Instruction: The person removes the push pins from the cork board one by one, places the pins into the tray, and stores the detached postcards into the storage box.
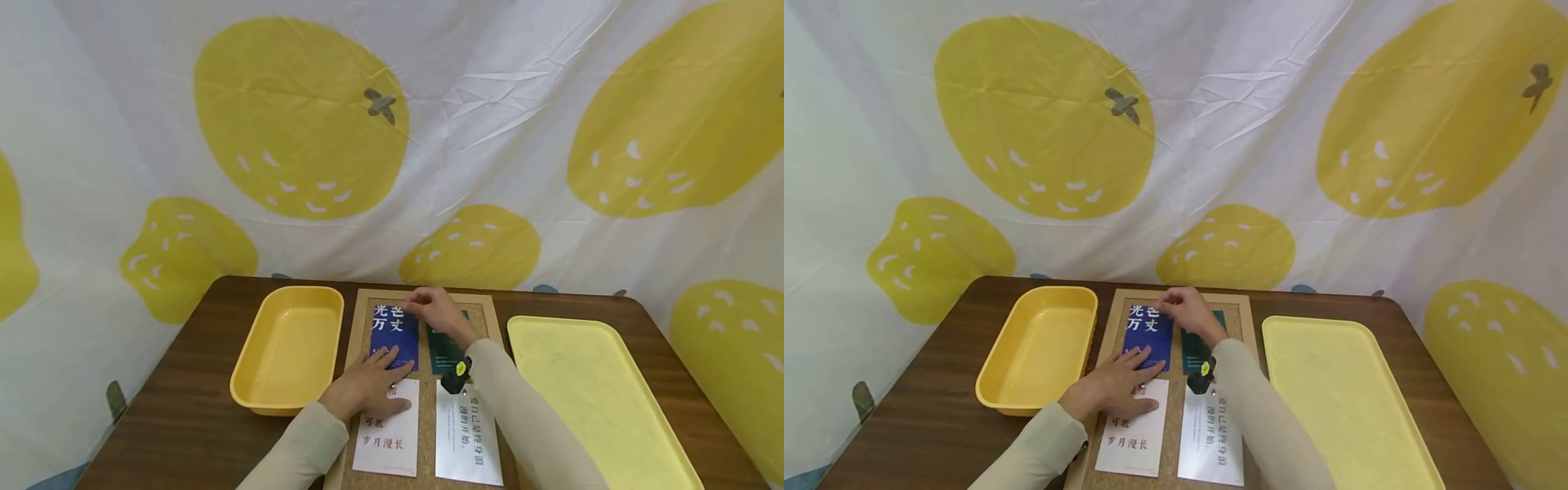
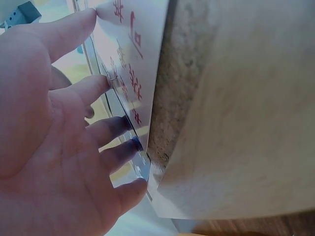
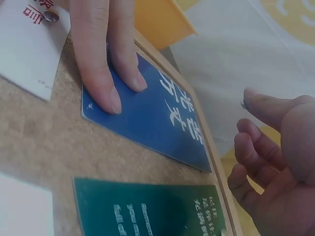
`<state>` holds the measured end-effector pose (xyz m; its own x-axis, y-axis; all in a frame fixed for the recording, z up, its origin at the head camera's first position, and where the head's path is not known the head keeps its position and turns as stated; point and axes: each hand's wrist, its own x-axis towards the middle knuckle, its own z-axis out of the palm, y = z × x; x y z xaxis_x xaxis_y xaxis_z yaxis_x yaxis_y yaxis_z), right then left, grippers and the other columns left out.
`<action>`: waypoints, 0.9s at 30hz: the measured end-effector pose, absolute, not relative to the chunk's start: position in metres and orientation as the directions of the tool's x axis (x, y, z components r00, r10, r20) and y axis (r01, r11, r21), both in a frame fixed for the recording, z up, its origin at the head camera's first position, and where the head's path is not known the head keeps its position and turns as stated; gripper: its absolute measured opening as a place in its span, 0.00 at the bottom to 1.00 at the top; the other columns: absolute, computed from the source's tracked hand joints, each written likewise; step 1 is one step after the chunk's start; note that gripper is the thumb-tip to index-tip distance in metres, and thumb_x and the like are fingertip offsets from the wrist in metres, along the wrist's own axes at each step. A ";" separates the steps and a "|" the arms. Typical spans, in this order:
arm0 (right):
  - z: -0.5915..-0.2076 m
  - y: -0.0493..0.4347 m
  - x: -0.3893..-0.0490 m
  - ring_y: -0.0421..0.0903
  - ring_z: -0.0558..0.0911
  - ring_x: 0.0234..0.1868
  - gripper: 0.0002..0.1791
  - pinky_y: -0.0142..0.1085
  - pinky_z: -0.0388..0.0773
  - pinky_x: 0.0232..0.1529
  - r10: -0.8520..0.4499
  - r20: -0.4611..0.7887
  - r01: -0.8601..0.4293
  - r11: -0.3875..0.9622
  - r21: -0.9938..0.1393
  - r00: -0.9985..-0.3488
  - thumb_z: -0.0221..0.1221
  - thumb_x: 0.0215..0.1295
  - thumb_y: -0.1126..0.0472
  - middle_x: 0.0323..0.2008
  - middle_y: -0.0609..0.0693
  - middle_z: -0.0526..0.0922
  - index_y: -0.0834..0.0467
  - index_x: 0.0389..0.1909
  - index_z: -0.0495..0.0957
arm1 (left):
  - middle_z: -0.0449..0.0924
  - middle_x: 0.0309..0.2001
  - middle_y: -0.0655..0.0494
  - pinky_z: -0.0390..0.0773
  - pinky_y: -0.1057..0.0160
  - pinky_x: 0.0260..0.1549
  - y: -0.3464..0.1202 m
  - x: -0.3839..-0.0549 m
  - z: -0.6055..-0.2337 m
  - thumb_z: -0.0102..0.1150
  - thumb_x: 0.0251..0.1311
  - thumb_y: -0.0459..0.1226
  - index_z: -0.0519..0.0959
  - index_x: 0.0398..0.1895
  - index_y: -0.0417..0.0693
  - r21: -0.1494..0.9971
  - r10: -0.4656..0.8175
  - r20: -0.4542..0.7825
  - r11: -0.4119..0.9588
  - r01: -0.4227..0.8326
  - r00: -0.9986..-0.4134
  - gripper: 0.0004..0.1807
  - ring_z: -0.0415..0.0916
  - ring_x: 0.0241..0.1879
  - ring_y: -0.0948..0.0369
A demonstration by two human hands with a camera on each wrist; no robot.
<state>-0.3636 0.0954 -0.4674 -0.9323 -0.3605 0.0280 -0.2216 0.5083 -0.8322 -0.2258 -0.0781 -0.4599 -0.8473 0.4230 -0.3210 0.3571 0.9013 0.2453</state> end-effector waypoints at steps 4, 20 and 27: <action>-0.464 0.103 -0.360 0.44 0.77 0.35 0.08 0.35 0.74 0.37 -0.372 0.035 -0.238 0.518 -0.822 -0.928 0.63 0.68 0.55 0.37 0.51 0.85 0.54 0.39 0.85 | 0.51 0.79 0.53 0.44 0.44 0.75 -0.079 -0.227 -0.461 0.57 0.61 0.61 0.62 0.75 0.66 0.244 0.423 -0.318 0.901 0.358 -0.849 0.39 0.44 0.78 0.50; -0.451 0.136 -0.351 0.62 0.79 0.38 0.10 0.38 0.75 0.34 -0.379 0.043 -0.237 0.484 -0.842 -0.924 0.61 0.69 0.53 0.36 0.64 0.82 0.57 0.40 0.83 | 0.50 0.79 0.52 0.47 0.45 0.75 -0.084 -0.232 -0.464 0.57 0.61 0.61 0.61 0.76 0.66 0.246 0.425 -0.308 0.900 0.360 -0.851 0.40 0.45 0.78 0.50; -0.444 0.148 -0.344 0.53 0.78 0.35 0.09 0.37 0.77 0.36 -0.359 0.064 -0.250 0.502 -0.828 -0.931 0.60 0.70 0.59 0.38 0.63 0.83 0.60 0.42 0.82 | 0.50 0.79 0.52 0.48 0.45 0.74 -0.084 -0.233 -0.465 0.57 0.61 0.61 0.60 0.76 0.66 0.256 0.421 -0.309 0.900 0.352 -0.853 0.40 0.44 0.78 0.50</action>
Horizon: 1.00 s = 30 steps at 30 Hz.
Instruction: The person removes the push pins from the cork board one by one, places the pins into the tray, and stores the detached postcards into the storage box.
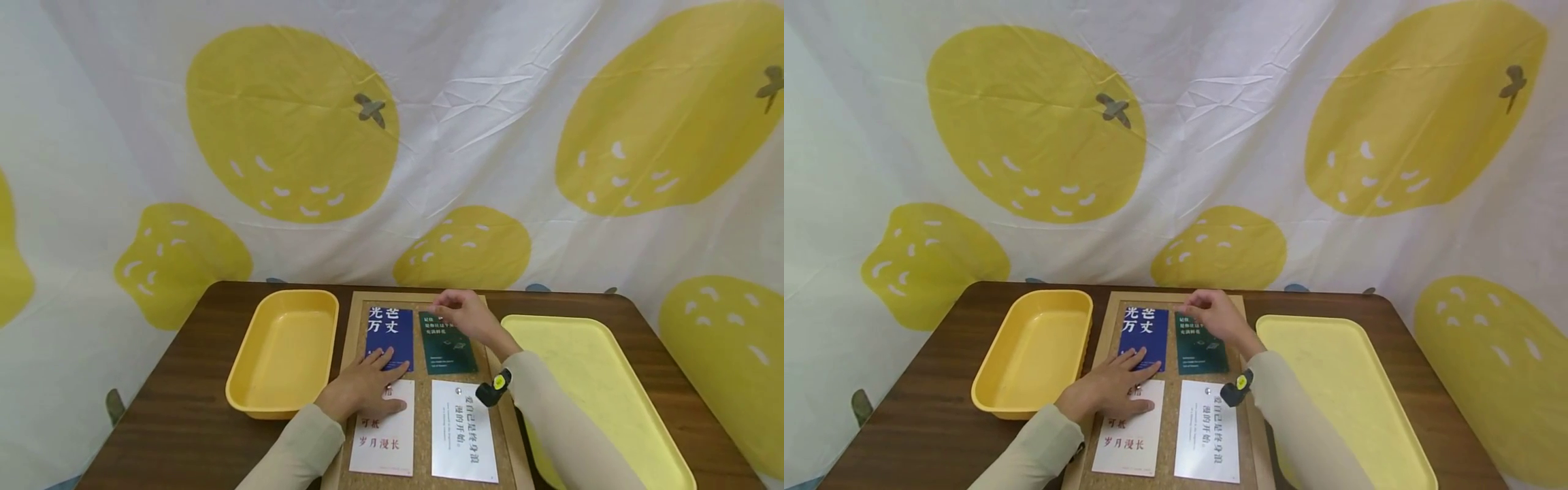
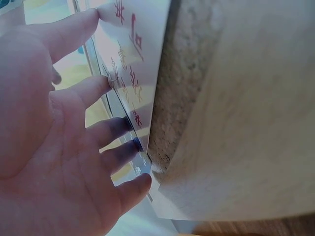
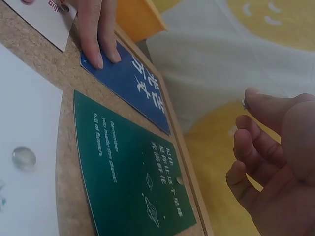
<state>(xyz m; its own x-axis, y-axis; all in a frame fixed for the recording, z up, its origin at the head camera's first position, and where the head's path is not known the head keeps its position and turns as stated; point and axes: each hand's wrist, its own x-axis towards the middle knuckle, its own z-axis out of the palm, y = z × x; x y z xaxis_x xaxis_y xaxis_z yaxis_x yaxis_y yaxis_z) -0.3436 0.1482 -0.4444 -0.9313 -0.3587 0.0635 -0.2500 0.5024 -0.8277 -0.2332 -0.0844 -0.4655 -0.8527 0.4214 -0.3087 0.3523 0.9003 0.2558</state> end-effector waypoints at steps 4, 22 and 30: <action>-0.442 0.160 -0.342 0.54 0.79 0.35 0.08 0.38 0.77 0.35 -0.348 0.077 -0.253 0.495 -0.831 -0.934 0.61 0.69 0.57 0.37 0.63 0.83 0.58 0.41 0.83 | 0.50 0.79 0.52 0.48 0.45 0.74 -0.084 -0.233 -0.466 0.57 0.61 0.60 0.61 0.76 0.66 0.263 0.419 -0.306 0.900 0.347 -0.855 0.40 0.44 0.78 0.49; -0.443 0.210 -0.328 0.64 0.77 0.37 0.11 0.34 0.74 0.29 -0.305 0.109 -0.260 0.515 -0.816 -0.946 0.61 0.69 0.55 0.36 0.65 0.81 0.60 0.40 0.82 | 0.50 0.79 0.51 0.49 0.45 0.74 -0.084 -0.232 -0.465 0.57 0.62 0.60 0.61 0.76 0.64 0.263 0.428 -0.292 0.896 0.358 -0.856 0.40 0.45 0.78 0.49; -0.443 0.231 -0.322 0.61 0.78 0.34 0.13 0.38 0.76 0.29 -0.288 0.120 -0.262 0.528 -0.808 -0.950 0.61 0.70 0.54 0.34 0.61 0.81 0.62 0.41 0.81 | 0.51 0.78 0.50 0.49 0.45 0.74 -0.084 -0.231 -0.464 0.58 0.62 0.60 0.61 0.76 0.64 0.267 0.432 -0.287 0.893 0.362 -0.855 0.40 0.45 0.78 0.49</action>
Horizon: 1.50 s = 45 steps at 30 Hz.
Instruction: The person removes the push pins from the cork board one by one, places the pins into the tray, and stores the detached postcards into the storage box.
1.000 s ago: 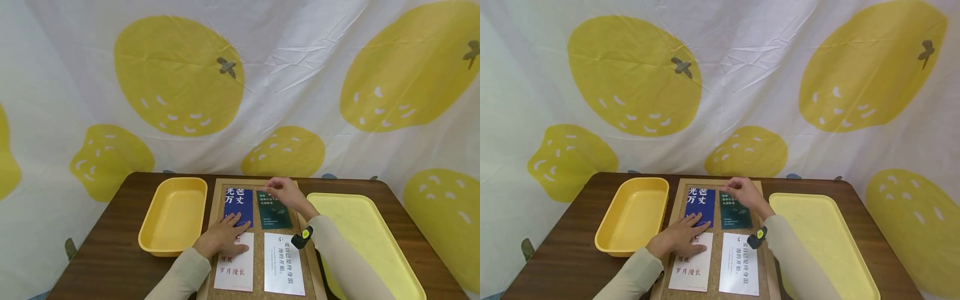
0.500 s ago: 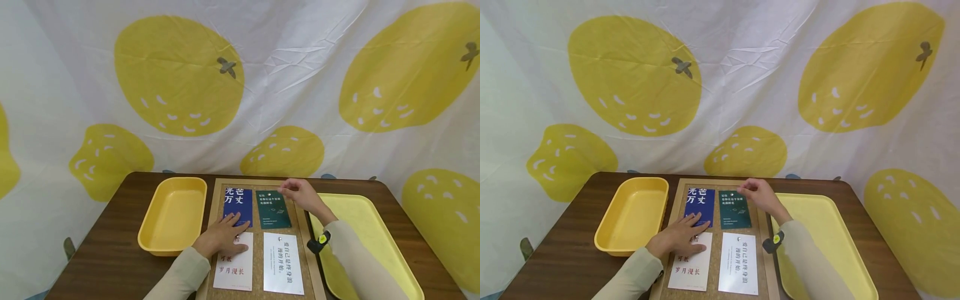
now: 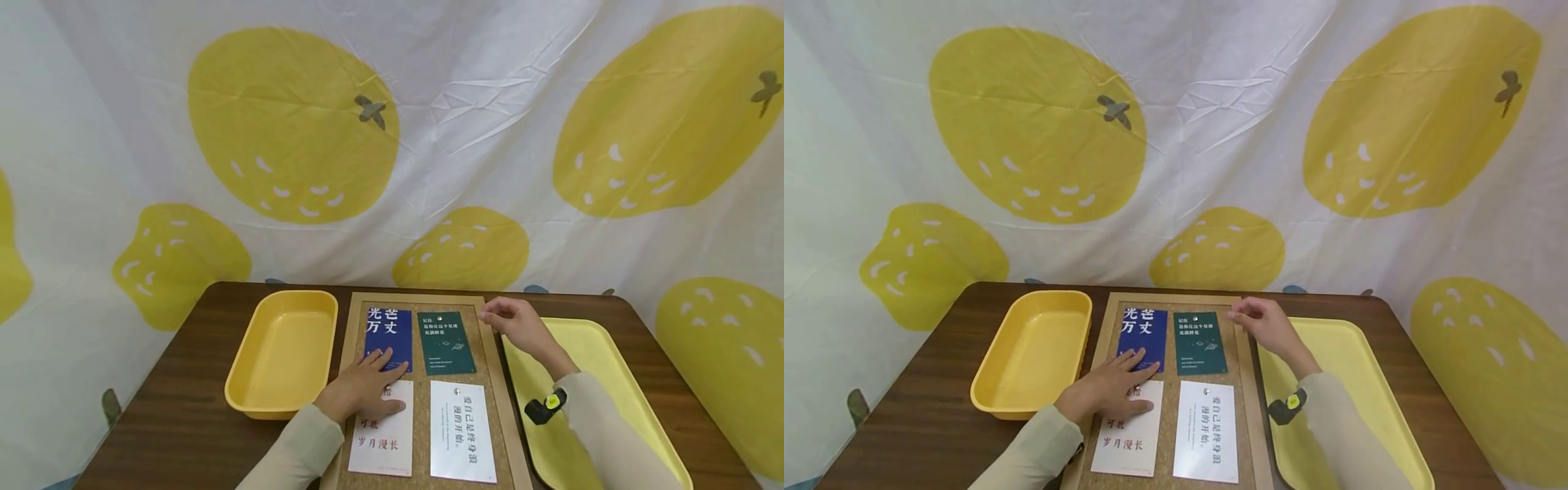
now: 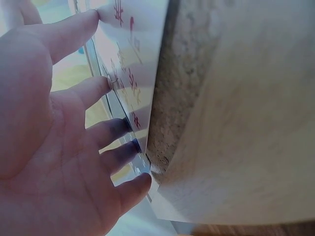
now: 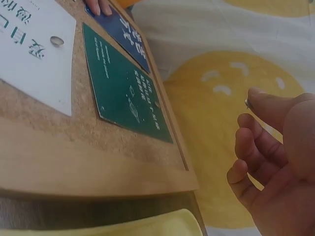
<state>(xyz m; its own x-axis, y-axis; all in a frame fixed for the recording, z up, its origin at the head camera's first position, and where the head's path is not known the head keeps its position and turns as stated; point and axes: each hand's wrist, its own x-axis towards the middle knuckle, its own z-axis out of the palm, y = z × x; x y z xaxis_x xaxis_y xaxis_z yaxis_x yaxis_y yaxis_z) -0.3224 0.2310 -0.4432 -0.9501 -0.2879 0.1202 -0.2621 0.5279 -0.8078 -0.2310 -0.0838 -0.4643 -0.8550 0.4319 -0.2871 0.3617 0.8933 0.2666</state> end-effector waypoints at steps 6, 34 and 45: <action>-0.443 0.244 -0.317 0.53 0.78 0.32 0.13 0.36 0.74 0.27 -0.269 0.115 -0.250 0.545 -0.800 -0.956 0.61 0.70 0.55 0.31 0.57 0.80 0.62 0.42 0.81 | 0.51 0.79 0.51 0.49 0.45 0.74 -0.083 -0.231 -0.465 0.58 0.62 0.60 0.61 0.76 0.64 0.270 0.433 -0.287 0.892 0.362 -0.854 0.40 0.45 0.78 0.49; -0.462 0.291 -0.301 0.42 0.76 0.28 0.13 0.32 0.71 0.23 -0.220 0.096 -0.209 0.577 -0.790 -0.971 0.60 0.70 0.56 0.32 0.62 0.80 0.65 0.41 0.81 | 0.50 0.79 0.51 0.48 0.45 0.74 -0.083 -0.230 -0.465 0.58 0.62 0.59 0.61 0.76 0.64 0.277 0.428 -0.294 0.894 0.352 -0.855 0.39 0.44 0.78 0.49; -0.472 0.305 -0.299 0.47 0.77 0.29 0.11 0.32 0.74 0.26 -0.207 0.102 -0.208 0.600 -0.773 -0.973 0.59 0.71 0.59 0.34 0.58 0.82 0.65 0.40 0.82 | 0.51 0.78 0.50 0.47 0.44 0.74 -0.082 -0.230 -0.465 0.58 0.62 0.59 0.62 0.76 0.64 0.265 0.431 -0.289 0.894 0.361 -0.855 0.39 0.45 0.78 0.48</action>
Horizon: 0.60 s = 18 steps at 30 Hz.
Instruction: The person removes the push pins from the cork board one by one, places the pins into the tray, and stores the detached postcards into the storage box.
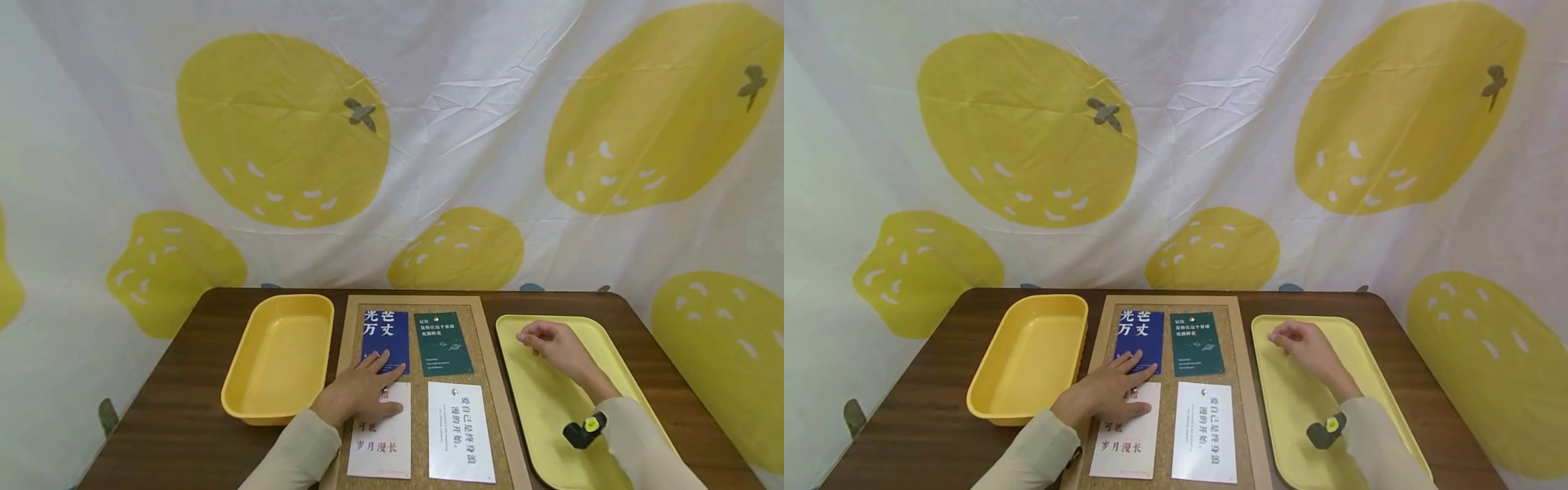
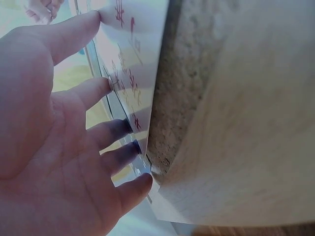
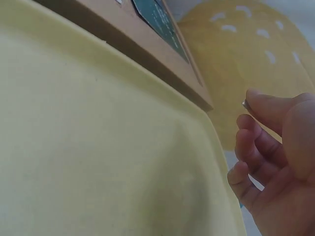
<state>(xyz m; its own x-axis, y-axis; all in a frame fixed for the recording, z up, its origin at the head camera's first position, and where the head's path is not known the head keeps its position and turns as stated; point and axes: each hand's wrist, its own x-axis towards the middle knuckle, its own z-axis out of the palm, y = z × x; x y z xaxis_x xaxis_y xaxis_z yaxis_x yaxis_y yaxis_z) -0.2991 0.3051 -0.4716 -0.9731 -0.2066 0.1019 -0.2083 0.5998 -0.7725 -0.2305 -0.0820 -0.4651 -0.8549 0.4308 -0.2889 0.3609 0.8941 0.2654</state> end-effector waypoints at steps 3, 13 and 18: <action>-0.474 0.308 -0.298 0.46 0.77 0.28 0.12 0.32 0.74 0.26 -0.207 0.121 -0.225 0.612 -0.758 -0.971 0.60 0.70 0.58 0.32 0.58 0.82 0.64 0.39 0.83 | 0.51 0.78 0.50 0.49 0.44 0.74 -0.082 -0.231 -0.467 0.58 0.62 0.59 0.62 0.76 0.63 0.263 0.438 -0.282 0.891 0.370 -0.854 0.39 0.45 0.78 0.48; -0.484 0.316 -0.300 0.41 0.75 0.25 0.12 0.31 0.72 0.26 -0.176 0.107 -0.199 0.672 -0.714 -0.979 0.61 0.69 0.57 0.29 0.55 0.83 0.63 0.37 0.84 | 0.52 0.78 0.49 0.49 0.44 0.74 -0.082 -0.231 -0.466 0.59 0.61 0.59 0.63 0.75 0.62 0.268 0.435 -0.280 0.892 0.365 -0.856 0.39 0.46 0.78 0.47; -0.488 0.317 -0.299 0.38 0.73 0.24 0.10 0.31 0.71 0.26 -0.173 0.092 -0.189 0.705 -0.684 -0.981 0.62 0.69 0.58 0.27 0.52 0.82 0.61 0.36 0.84 | 0.51 0.78 0.49 0.49 0.44 0.74 -0.082 -0.231 -0.465 0.58 0.61 0.59 0.62 0.76 0.62 0.266 0.432 -0.286 0.893 0.363 -0.855 0.40 0.46 0.78 0.48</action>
<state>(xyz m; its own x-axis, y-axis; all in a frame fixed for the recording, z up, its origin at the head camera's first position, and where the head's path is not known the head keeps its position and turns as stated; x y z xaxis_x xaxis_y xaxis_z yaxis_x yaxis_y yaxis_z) -0.2992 0.3172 -0.4880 -0.9805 -0.1734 0.0923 -0.1890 0.7046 -0.6840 -0.2309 -0.0821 -0.4649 -0.8552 0.4324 -0.2858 0.3629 0.8932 0.2656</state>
